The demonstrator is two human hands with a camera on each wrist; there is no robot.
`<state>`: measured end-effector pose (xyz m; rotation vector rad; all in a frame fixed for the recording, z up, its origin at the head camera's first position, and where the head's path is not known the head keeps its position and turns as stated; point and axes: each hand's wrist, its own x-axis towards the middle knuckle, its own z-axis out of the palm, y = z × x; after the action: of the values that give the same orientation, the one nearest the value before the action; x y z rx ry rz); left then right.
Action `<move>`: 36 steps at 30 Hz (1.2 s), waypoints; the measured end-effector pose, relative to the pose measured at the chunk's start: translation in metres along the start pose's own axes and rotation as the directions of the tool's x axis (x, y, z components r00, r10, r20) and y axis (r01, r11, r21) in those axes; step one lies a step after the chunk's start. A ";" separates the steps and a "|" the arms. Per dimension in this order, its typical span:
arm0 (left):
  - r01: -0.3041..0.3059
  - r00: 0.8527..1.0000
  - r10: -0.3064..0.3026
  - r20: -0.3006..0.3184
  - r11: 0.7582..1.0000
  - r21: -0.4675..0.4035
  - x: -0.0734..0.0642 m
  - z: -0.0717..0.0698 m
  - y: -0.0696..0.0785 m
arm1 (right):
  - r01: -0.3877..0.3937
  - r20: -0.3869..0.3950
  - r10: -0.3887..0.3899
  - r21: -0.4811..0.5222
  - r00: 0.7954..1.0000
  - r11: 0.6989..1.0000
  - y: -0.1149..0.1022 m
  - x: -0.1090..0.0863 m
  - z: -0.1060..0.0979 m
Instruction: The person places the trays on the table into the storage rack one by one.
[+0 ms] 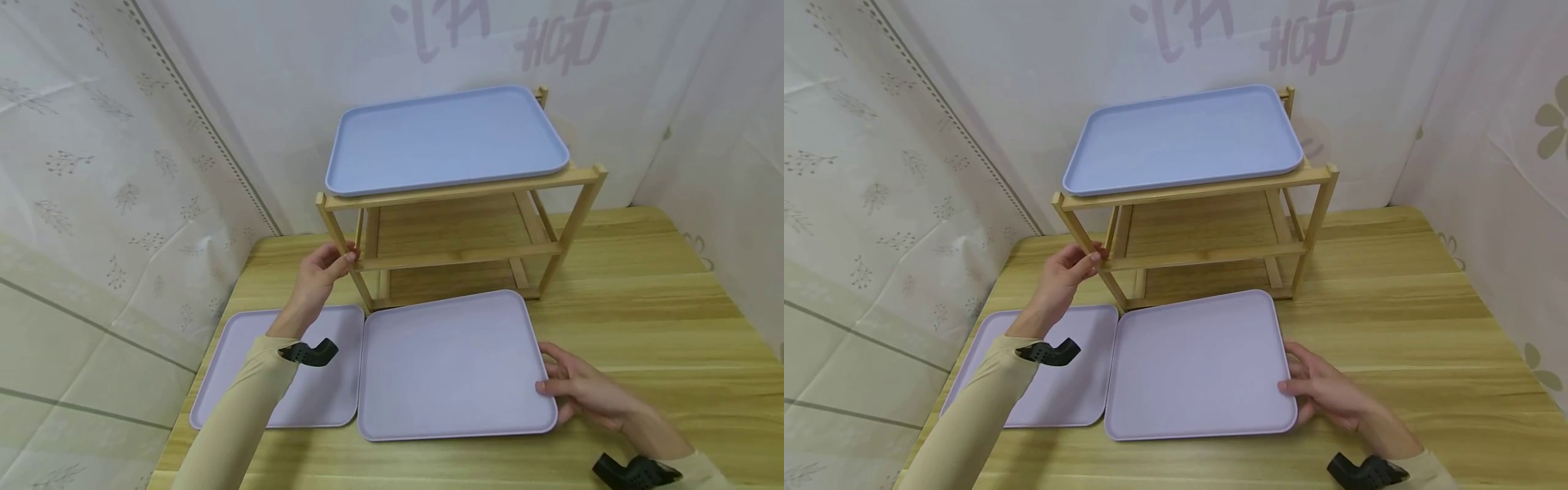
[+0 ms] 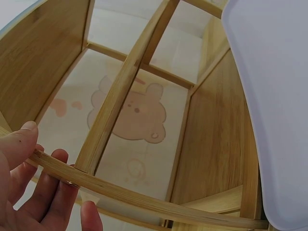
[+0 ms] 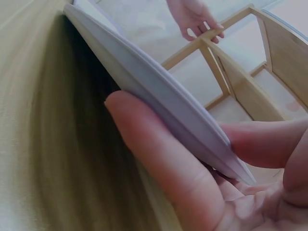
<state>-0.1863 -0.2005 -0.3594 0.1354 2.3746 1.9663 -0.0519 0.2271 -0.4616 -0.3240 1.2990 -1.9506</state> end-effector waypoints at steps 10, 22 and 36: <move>-0.001 1.000 0.001 -0.010 1.000 0.004 0.000 0.001 0.001 | 0.026 -0.034 -0.027 -0.012 0.999 1.000 0.006 -0.001 -0.002; 0.007 1.000 -0.007 -0.009 1.000 0.006 0.001 0.001 0.001 | 0.136 0.011 -0.136 0.004 0.991 0.991 0.004 -0.013 -0.010; 0.025 1.000 -0.025 -0.004 1.000 0.009 0.001 0.000 0.001 | 0.212 0.045 -0.212 0.014 0.976 0.977 -0.008 -0.030 -0.017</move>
<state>-0.1877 -0.1998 -0.3580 0.1014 2.3760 1.9471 -0.0450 0.2618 -0.4565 -0.5191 1.2682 -2.1120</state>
